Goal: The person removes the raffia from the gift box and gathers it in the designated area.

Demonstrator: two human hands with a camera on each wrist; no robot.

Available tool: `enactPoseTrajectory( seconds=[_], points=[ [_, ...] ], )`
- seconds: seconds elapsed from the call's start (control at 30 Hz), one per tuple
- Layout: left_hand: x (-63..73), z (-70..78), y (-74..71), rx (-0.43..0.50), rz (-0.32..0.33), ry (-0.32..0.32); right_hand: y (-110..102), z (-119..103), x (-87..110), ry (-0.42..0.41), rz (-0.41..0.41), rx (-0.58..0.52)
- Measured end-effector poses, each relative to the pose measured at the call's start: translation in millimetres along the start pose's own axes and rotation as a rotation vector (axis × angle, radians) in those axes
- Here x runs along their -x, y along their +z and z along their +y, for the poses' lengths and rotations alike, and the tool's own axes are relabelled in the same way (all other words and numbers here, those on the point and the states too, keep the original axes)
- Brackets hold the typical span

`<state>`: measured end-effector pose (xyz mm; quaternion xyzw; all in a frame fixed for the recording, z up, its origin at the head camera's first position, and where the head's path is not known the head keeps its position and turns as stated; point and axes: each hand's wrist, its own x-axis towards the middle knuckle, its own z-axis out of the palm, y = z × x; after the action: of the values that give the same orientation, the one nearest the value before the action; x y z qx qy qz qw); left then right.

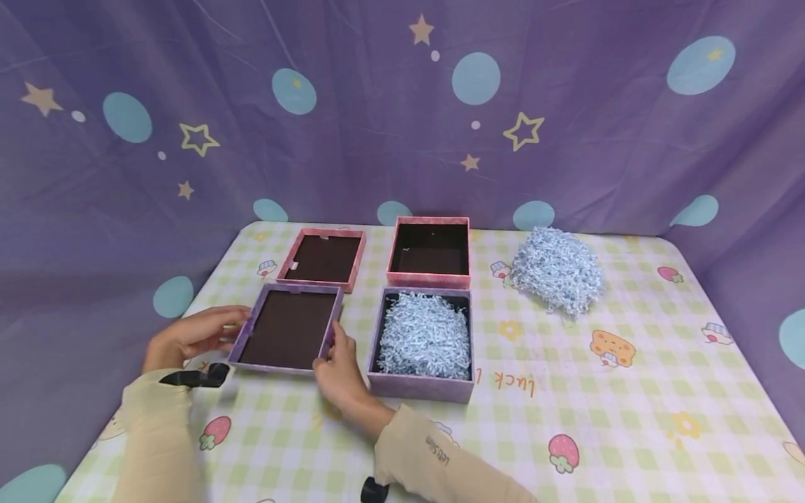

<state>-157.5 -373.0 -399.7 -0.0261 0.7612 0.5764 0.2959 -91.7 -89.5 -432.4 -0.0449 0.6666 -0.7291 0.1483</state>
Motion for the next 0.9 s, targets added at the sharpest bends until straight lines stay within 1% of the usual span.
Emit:
enactPoseTrajectory(
  seconds=[0.17,0.33,0.43,0.57,0.7,0.9],
  points=[
    [-1.4,-2.0,-0.3,-0.024,-0.002,-0.023,0.4,4.2,-1.8,0.001,-0.001,0.019],
    [-1.8,-0.9,1.5,-0.054,0.028,-0.058,-0.1,6.6,-3.1,0.032,0.005,0.044],
    [-1.0,0.6,3.1,-0.074,0.045,-0.071,-0.3,6.6,-3.2,0.031,0.008,0.055],
    [1.4,1.7,4.0,-0.090,0.060,-0.070,-0.4,5.7,-2.4,0.025,0.011,0.078],
    [4.0,0.5,2.9,-0.094,0.051,-0.059,-0.4,5.4,-1.2,0.037,0.020,0.117],
    [5.8,-2.6,0.1,-0.088,0.042,-0.055,-0.3,4.2,0.0,0.025,0.020,0.159]
  ],
)
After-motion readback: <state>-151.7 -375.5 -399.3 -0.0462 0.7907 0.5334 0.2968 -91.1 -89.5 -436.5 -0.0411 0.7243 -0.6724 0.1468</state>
